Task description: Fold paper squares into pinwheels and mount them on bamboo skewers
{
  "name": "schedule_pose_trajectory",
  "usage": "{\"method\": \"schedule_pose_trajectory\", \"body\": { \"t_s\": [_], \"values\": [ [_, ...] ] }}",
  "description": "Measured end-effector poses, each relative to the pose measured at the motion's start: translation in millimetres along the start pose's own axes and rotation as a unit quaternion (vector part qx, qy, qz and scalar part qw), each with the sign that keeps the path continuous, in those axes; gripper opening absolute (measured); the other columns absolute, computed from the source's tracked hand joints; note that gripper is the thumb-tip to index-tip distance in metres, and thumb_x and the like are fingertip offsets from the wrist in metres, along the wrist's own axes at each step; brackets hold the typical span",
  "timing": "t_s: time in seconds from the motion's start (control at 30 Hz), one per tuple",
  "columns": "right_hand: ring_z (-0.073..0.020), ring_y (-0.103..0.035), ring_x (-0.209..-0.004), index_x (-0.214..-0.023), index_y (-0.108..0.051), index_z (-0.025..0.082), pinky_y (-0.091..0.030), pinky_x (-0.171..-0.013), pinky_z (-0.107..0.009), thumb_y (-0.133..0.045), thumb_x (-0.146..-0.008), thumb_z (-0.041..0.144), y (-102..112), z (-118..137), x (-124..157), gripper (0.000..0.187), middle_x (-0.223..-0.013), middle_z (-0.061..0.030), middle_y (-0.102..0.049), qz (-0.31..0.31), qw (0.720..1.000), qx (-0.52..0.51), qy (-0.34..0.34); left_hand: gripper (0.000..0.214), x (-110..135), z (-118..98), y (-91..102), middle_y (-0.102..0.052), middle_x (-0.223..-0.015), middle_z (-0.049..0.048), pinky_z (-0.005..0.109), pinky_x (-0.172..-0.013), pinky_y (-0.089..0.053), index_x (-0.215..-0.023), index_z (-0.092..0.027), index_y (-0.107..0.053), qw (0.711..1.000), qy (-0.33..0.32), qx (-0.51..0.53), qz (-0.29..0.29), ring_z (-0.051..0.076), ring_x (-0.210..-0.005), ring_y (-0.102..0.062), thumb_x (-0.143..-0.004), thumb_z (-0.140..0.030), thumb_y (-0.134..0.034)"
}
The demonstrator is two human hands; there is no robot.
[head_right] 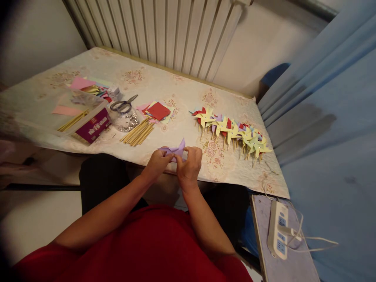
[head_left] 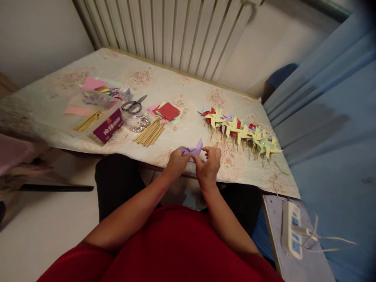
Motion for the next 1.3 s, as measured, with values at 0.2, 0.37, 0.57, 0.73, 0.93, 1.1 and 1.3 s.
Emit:
{"method": "schedule_pose_trajectory", "body": {
  "t_s": [0.2,0.37,0.57,0.73,0.93,1.1,1.3],
  "values": [
    [-0.0212,-0.046,-0.086,-0.082,-0.060,0.021,-0.041,-0.078,-0.036,-0.055,-0.086,0.024,-2.4,0.2,3.2,0.008,-0.085,-0.0054,-0.049,0.064,0.998,0.016,0.020,0.018,-0.8,3.7,-1.0,-0.050,-0.065,-0.0018,0.024,-0.059,-0.037,-0.063,-0.016,-0.053,1.000,-0.005,0.009,-0.003,0.011,-0.062,-0.047,-0.076,-0.029,-0.054],
    [-0.0202,-0.048,-0.081,-0.074,-0.061,0.022,-0.040,-0.077,-0.035,-0.048,-0.090,0.021,-5.3,0.1,3.9,0.020,-0.076,-0.0042,-0.055,0.110,0.993,-0.001,0.040,0.018,-1.7,0.4,-0.3,-0.054,-0.070,-0.0001,0.025,-0.066,-0.040,-0.063,-0.016,-0.055,0.999,-0.038,-0.016,0.007,0.012,-0.068,-0.051,-0.078,-0.026,-0.052],
    [-0.0183,-0.053,-0.077,-0.073,-0.060,0.021,-0.041,-0.074,-0.031,-0.050,-0.087,0.020,-6.5,-2.5,-0.7,0.017,-0.075,-0.0033,-0.059,0.150,0.988,-0.035,0.022,0.018,0.4,-2.7,0.2,-0.054,-0.071,-0.0002,0.025,-0.068,-0.039,-0.061,-0.017,-0.053,0.996,-0.054,-0.068,0.004,0.012,-0.069,-0.050,-0.078,-0.020,-0.048],
    [-0.0166,-0.055,-0.069,-0.068,-0.062,0.020,-0.041,-0.069,-0.029,-0.054,-0.079,0.022,-10.6,-9.9,-6.6,0.013,-0.070,-0.0015,-0.062,0.179,0.973,-0.111,-0.099,0.019,3.1,-4.5,-1.7,-0.052,-0.066,-0.0009,0.026,-0.066,-0.037,-0.060,-0.017,-0.051,0.993,-0.042,-0.112,-0.011,0.012,-0.064,-0.048,-0.079,-0.017,-0.047],
    [-0.0157,-0.051,-0.061,-0.068,-0.060,0.020,-0.041,-0.062,-0.028,-0.055,-0.076,0.027,-17.5,-12.7,-1.1,0.012,-0.064,0.0007,-0.059,0.182,0.950,-0.145,-0.210,0.015,5.6,-5.2,-2.4,-0.054,-0.065,-0.0005,0.027,-0.066,-0.037,-0.065,-0.018,-0.053,0.990,-0.024,-0.131,-0.043,0.014,-0.065,-0.050,-0.079,-0.016,-0.048],
    [-0.0198,-0.050,-0.078,-0.067,-0.058,0.022,-0.040,-0.077,-0.034,-0.050,-0.081,0.022,-13.0,-4.4,-2.0,0.017,-0.074,-0.0038,-0.058,0.161,0.986,-0.044,-0.023,0.016,4.5,-0.2,-2.1,-0.057,-0.068,0.0007,0.027,-0.068,-0.039,-0.065,-0.018,-0.053,0.991,-0.029,-0.124,-0.038,0.014,-0.067,-0.052,-0.080,-0.017,-0.047],
    [-0.0162,-0.050,-0.063,-0.067,-0.059,0.021,-0.041,-0.064,-0.029,-0.054,-0.076,0.027,-22.7,-18.8,-4.3,0.012,-0.063,0.0010,-0.056,0.222,0.945,-0.166,-0.176,0.014,5.6,-0.9,-0.7,-0.054,-0.067,-0.0002,0.027,-0.067,-0.037,-0.067,-0.018,-0.053,0.987,-0.036,-0.145,-0.053,0.014,-0.067,-0.050,-0.079,-0.018,-0.047]
  ]
}}
Point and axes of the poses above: each hand's wrist, its own x-axis away from the middle knuckle, its own y-axis out of the back of the hand, z = x × y, the point moved 3 cm from there along -x, towards the middle knuckle
